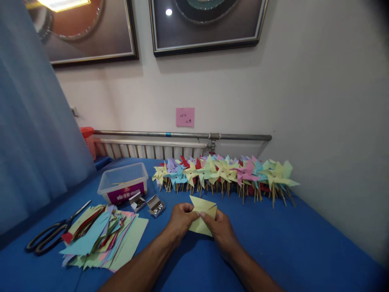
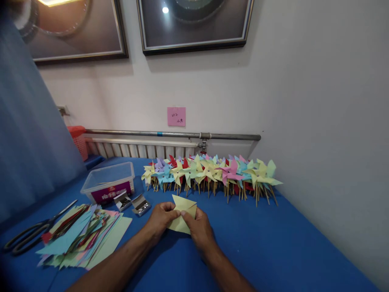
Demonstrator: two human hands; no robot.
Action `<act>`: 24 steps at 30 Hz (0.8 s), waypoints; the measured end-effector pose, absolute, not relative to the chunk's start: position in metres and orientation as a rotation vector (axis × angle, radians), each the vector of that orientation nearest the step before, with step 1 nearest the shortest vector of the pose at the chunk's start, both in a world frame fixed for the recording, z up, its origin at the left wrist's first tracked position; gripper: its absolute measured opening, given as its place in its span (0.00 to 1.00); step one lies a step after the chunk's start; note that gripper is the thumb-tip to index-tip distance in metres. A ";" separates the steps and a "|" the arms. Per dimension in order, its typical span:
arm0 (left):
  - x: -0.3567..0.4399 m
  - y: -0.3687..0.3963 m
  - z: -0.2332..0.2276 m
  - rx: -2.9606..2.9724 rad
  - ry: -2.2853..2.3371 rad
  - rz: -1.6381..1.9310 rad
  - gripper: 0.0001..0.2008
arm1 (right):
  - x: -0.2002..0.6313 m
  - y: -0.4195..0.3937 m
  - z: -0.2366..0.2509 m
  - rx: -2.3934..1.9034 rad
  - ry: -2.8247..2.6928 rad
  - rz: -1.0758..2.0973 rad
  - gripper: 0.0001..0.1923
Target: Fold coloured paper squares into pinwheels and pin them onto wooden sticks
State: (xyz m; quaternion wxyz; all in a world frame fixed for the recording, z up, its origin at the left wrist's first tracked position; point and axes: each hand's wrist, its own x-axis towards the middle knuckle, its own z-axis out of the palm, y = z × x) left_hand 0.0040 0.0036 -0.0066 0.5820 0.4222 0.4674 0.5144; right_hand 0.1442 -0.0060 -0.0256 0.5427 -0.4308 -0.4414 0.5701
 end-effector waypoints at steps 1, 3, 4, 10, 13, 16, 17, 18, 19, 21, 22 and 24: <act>0.004 0.004 -0.007 0.987 1.094 1.201 0.17 | 0.144 -0.006 -0.026 -1.022 -1.046 1.357 0.30; 0.003 0.005 -0.008 0.992 1.107 1.205 0.17 | 0.144 -0.006 -0.026 -1.019 -1.046 1.365 0.30; 0.003 0.005 -0.008 0.996 1.115 1.205 0.16 | 0.144 -0.006 -0.026 -1.011 -1.043 1.369 0.30; 0.003 0.004 -0.005 1.015 1.144 1.185 0.11 | 0.144 -0.009 -0.019 -0.879 -0.978 1.421 0.28; 0.003 0.003 -0.005 1.022 1.148 1.182 0.09 | 0.143 -0.012 -0.011 -0.838 -0.915 1.445 0.26; 0.004 0.002 -0.007 1.029 1.126 1.164 0.09 | 0.142 -0.015 -0.004 -0.818 -0.855 1.480 0.25; 0.004 0.003 -0.007 1.033 1.114 1.158 0.08 | 0.142 -0.015 -0.002 -0.807 -0.840 1.498 0.24; 0.004 0.003 -0.008 1.040 1.107 1.153 0.08 | 0.142 -0.016 0.000 -0.797 -0.829 1.515 0.24; 0.004 0.003 -0.009 1.047 1.103 1.147 0.08 | 0.142 -0.016 0.001 -0.789 -0.825 1.528 0.24; 0.004 0.004 -0.011 1.060 1.107 1.142 0.08 | 0.142 -0.017 0.003 -0.783 -0.829 1.540 0.23; 0.004 0.004 -0.012 1.064 1.113 1.141 0.07 | 0.142 -0.017 0.003 -0.784 -0.835 1.545 0.23; 0.004 0.005 -0.014 1.065 1.122 1.140 0.07 | 0.143 -0.017 0.004 -0.781 -0.841 1.559 0.22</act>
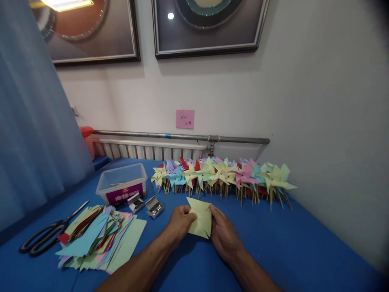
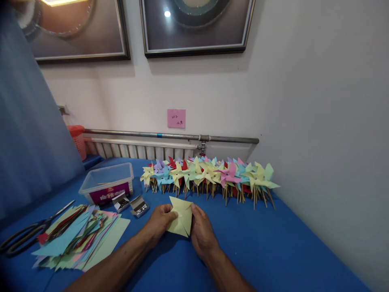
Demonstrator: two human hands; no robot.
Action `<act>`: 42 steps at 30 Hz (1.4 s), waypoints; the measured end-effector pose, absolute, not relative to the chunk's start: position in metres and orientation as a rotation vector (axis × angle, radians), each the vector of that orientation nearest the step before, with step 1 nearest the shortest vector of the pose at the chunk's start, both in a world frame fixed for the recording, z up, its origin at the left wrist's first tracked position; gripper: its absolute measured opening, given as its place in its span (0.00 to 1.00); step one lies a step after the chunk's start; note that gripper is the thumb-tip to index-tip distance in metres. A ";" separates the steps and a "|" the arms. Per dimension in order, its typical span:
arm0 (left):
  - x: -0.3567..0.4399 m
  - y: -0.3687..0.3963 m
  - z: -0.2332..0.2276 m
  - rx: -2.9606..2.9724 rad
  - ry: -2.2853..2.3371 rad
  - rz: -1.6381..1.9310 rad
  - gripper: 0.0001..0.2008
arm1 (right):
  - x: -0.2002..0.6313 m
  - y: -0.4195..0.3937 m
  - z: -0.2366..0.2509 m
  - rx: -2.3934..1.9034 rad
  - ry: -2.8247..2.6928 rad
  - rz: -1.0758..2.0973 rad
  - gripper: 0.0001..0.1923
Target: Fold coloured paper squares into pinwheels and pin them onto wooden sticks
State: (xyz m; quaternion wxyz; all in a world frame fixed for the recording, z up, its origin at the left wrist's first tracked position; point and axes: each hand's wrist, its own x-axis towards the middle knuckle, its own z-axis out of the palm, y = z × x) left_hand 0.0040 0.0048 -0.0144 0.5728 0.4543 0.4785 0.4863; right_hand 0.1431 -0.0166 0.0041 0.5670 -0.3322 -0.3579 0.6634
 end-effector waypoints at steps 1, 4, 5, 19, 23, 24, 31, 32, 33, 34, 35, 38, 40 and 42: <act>0.004 0.005 -0.015 1.066 1.125 1.139 0.07 | 0.143 -0.017 0.004 -0.773 -0.838 1.572 0.22; 0.005 0.006 -0.016 1.067 1.139 1.133 0.07 | 0.144 -0.016 0.003 -0.735 -0.808 1.593 0.20; 0.005 0.006 -0.016 1.068 1.143 1.133 0.07 | 0.144 -0.015 0.002 -0.725 -0.799 1.590 0.19; 0.008 -0.001 0.002 1.041 1.213 1.099 0.02 | 0.145 -0.014 -0.007 -0.883 -0.911 1.489 0.24; 0.008 -0.004 0.008 1.005 1.240 1.089 0.04 | 0.147 -0.008 -0.012 -0.931 -0.988 1.450 0.27; 0.007 -0.003 0.008 0.996 1.247 1.088 0.04 | 0.148 -0.007 -0.013 -0.939 -1.015 1.436 0.28; 0.005 0.002 0.000 0.995 1.221 1.065 0.04 | 0.151 -0.002 -0.021 -1.052 -1.292 1.313 0.27; 0.005 0.002 0.000 0.989 1.217 1.067 0.05 | 0.151 -0.001 -0.023 -1.055 -1.292 1.296 0.27; 0.005 0.002 0.000 0.981 1.223 1.071 0.05 | 0.151 0.000 -0.023 -1.045 -1.283 1.280 0.27; 0.005 0.002 0.000 0.975 1.232 1.075 0.06 | 0.151 0.001 -0.024 -1.026 -1.269 1.265 0.28; 0.005 0.002 0.001 0.971 1.240 1.077 0.06 | 0.152 0.001 -0.025 -1.002 -1.260 1.256 0.29; 0.006 0.001 0.002 0.971 1.221 1.073 0.07 | 0.153 0.003 -0.025 -0.955 -1.261 1.242 0.32; 0.006 0.001 0.001 0.977 1.205 1.066 0.08 | 0.153 0.002 -0.023 -0.972 -1.276 1.228 0.32; 0.005 0.001 0.001 0.990 1.199 1.054 0.11 | 0.154 -0.001 -0.020 -0.992 -1.309 1.223 0.30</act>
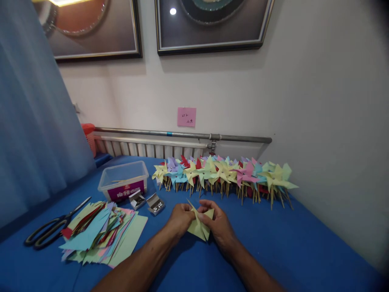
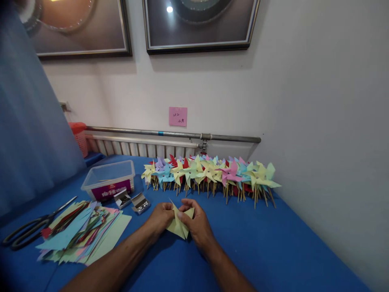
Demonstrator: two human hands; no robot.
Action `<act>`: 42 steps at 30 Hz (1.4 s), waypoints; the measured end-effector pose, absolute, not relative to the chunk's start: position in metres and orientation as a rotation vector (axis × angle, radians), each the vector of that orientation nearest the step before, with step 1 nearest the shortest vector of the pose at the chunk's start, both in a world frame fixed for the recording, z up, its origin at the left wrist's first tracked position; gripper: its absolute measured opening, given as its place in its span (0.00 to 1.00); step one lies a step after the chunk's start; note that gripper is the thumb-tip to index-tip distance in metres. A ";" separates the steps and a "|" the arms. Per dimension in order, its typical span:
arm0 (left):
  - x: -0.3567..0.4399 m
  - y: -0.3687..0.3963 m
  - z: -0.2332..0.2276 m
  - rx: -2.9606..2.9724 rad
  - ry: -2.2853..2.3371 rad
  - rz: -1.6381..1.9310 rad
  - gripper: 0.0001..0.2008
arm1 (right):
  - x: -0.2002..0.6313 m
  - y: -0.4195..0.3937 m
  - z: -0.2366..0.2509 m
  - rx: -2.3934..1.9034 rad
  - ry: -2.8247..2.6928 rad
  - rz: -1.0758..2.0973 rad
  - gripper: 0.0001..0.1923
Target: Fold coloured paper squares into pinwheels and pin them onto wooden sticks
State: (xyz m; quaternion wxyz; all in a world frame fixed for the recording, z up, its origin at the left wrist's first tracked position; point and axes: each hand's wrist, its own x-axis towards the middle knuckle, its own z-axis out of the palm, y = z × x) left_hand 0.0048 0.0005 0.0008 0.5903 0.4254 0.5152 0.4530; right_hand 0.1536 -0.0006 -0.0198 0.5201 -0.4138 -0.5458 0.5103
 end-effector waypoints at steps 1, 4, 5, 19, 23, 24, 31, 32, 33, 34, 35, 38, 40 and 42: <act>0.004 0.000 0.001 0.999 1.203 1.048 0.11 | 0.154 -0.002 -0.017 -0.996 -1.336 1.230 0.29; 0.003 0.000 0.002 1.016 1.214 1.026 0.09 | 0.157 -0.006 -0.008 -1.013 -1.462 1.208 0.24; 0.003 -0.001 0.002 1.020 1.220 1.021 0.07 | 0.158 -0.007 -0.005 -1.022 -1.513 1.168 0.22; 0.003 0.001 0.001 1.029 1.219 1.023 0.03 | 0.163 -0.012 0.010 -1.078 -1.643 0.980 0.09; 0.004 0.000 0.004 1.040 1.268 1.024 0.06 | 0.166 -0.005 0.006 -1.083 -1.576 1.041 0.09; 0.005 0.000 0.005 1.039 1.268 1.025 0.07 | 0.166 -0.004 0.005 -1.082 -1.573 1.044 0.09; 0.005 -0.001 0.006 1.047 1.261 1.023 0.08 | 0.169 -0.001 0.004 -1.093 -1.561 1.065 0.08; 0.004 -0.001 0.006 1.047 1.263 1.024 0.09 | 0.169 -0.001 0.005 -1.093 -1.561 1.067 0.08; 0.004 -0.001 0.006 1.048 1.263 1.024 0.09 | 0.169 -0.001 0.005 -1.092 -1.564 1.066 0.08; 0.004 -0.001 0.005 1.050 1.262 1.023 0.09 | 0.168 -0.001 0.006 -1.094 -1.566 1.064 0.08; 0.004 -0.001 0.005 1.049 1.260 1.022 0.09 | 0.168 -0.001 0.006 -1.098 -1.567 1.063 0.08; 0.005 -0.001 0.005 1.040 1.247 1.019 0.09 | 0.167 0.000 0.005 -1.113 -1.551 1.078 0.08; 0.005 -0.001 0.005 1.032 1.240 1.026 0.10 | 0.167 0.000 0.003 -1.121 -1.534 1.089 0.08; 0.005 -0.001 0.005 1.035 1.242 1.032 0.11 | 0.166 0.001 0.003 -1.124 -1.527 1.094 0.08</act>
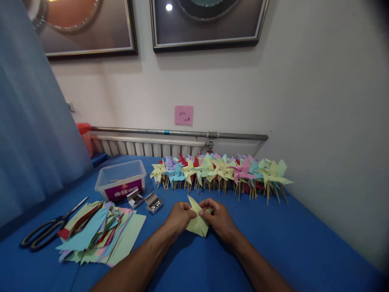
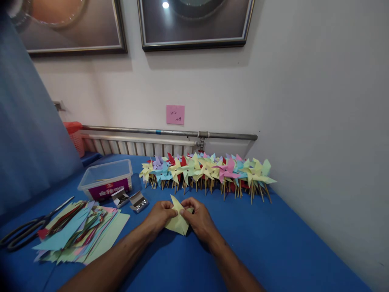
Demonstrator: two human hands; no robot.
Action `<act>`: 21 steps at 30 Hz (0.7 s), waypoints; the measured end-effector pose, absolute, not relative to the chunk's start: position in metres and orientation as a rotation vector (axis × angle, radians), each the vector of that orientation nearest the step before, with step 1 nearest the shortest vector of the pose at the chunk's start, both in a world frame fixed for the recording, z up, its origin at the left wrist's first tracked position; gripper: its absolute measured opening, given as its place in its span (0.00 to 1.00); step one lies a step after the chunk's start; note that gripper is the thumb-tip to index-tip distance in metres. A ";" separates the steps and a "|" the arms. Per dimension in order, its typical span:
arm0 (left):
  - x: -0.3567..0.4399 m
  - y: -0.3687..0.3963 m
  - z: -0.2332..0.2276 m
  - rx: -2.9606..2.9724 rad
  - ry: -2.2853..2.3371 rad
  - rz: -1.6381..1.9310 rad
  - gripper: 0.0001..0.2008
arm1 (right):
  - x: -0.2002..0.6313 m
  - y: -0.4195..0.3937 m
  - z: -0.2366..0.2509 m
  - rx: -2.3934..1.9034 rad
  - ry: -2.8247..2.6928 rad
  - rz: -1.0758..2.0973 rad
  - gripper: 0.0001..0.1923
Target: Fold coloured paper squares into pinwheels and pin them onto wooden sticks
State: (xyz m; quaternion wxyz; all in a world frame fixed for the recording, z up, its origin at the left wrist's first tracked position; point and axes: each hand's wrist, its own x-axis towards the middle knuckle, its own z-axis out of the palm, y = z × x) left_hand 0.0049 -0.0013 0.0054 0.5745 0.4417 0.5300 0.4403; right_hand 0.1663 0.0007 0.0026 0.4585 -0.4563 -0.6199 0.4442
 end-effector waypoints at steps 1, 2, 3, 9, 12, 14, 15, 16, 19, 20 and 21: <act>0.005 -0.001 0.006 1.036 1.248 1.031 0.11 | 0.166 0.001 0.002 -1.123 -1.524 1.097 0.08; 0.005 -0.002 0.006 1.037 1.252 1.028 0.11 | 0.166 0.001 0.002 -1.122 -1.519 1.100 0.08; 0.005 -0.002 0.006 1.035 1.254 1.025 0.11 | 0.165 0.000 0.002 -1.121 -1.514 1.104 0.08; 0.006 -0.004 0.011 1.007 1.267 1.048 0.10 | 0.162 -0.002 0.000 -1.149 -1.498 1.056 0.08; 0.007 -0.005 0.014 0.998 1.243 1.049 0.12 | 0.161 -0.002 -0.003 -1.155 -1.486 1.039 0.08; 0.007 -0.005 0.014 0.984 1.243 1.055 0.12 | 0.160 -0.001 -0.004 -1.157 -1.475 1.024 0.08; 0.007 -0.005 0.014 0.978 1.248 1.059 0.11 | 0.159 -0.001 -0.005 -1.158 -1.470 1.020 0.07; 0.007 -0.005 0.013 0.975 1.253 1.063 0.11 | 0.158 0.000 -0.005 -1.160 -1.463 1.018 0.07; 0.007 -0.003 0.010 0.976 1.256 1.063 0.11 | 0.157 0.000 -0.006 -1.183 -1.445 1.010 0.07; 0.006 -0.003 0.009 0.980 1.252 1.060 0.11 | 0.156 -0.001 -0.006 -1.192 -1.445 1.005 0.07; 0.006 -0.002 0.007 0.987 1.245 1.055 0.10 | 0.156 -0.001 -0.006 -1.200 -1.447 0.998 0.07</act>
